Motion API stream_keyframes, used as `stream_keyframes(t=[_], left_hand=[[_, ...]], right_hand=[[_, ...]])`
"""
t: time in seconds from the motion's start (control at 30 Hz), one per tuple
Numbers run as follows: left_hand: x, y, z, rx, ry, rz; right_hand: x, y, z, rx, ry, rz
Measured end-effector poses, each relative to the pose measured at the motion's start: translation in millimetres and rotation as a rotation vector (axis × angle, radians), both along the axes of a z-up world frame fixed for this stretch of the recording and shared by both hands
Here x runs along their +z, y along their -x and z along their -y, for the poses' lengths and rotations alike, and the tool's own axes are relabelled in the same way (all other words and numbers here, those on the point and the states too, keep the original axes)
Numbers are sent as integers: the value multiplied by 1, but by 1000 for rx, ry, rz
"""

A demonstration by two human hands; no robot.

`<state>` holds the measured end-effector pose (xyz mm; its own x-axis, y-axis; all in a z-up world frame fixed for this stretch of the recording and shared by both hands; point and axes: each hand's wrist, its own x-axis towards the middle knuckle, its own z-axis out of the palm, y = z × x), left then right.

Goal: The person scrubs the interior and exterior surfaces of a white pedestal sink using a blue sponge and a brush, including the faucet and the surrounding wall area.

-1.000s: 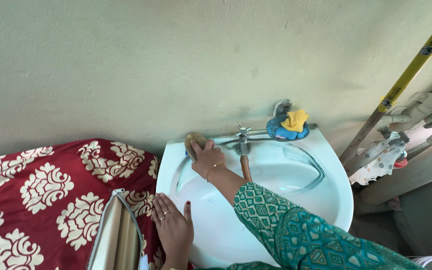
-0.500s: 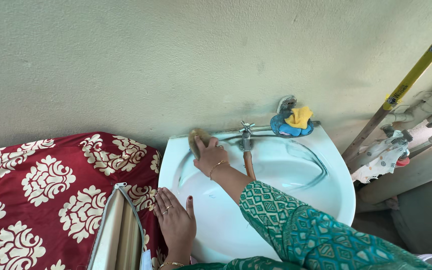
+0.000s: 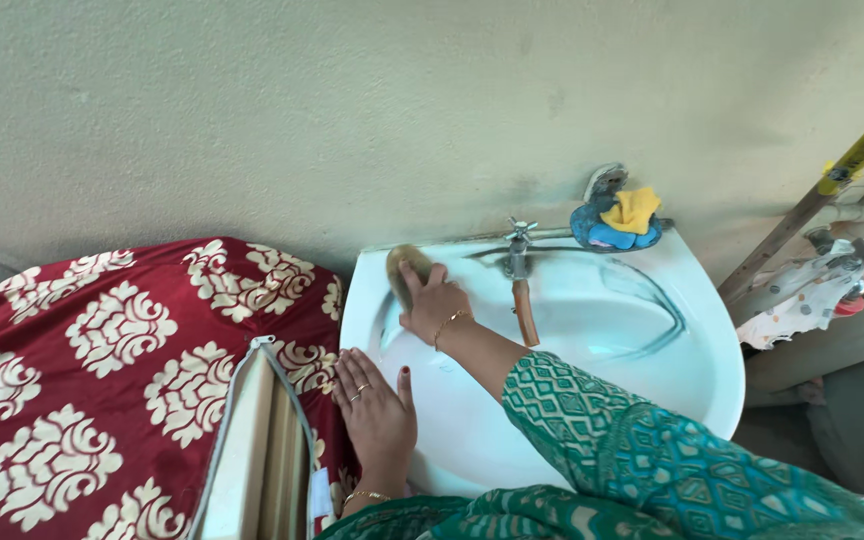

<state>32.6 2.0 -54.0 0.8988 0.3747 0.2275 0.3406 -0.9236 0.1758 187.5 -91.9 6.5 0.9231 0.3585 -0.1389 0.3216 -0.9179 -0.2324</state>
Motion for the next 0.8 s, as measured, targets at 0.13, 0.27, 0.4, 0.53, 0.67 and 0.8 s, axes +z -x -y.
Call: stream_keyframes(t=[0.13,0.27,0.4,0.53,0.67,0.8], left_hand=[[1,1,-2,-31,42,22],[-1,4,-4,-65,137,116],[-1,7,-6,-82,364,219],[-4,13,-9,-110,418,312],[-4,19,-15,-215,604,497],[-6,15,-14,-144,558,464]], right_hand=[[8,29,-12,225,46,-205],[3,13,4,-1,3,-123],[-1,10,8,-154,-49,-129],[-2,52,-4,208,-45,-334],[2,90,14,250,-146,-555],[-5,83,9,218,-154,-448]])
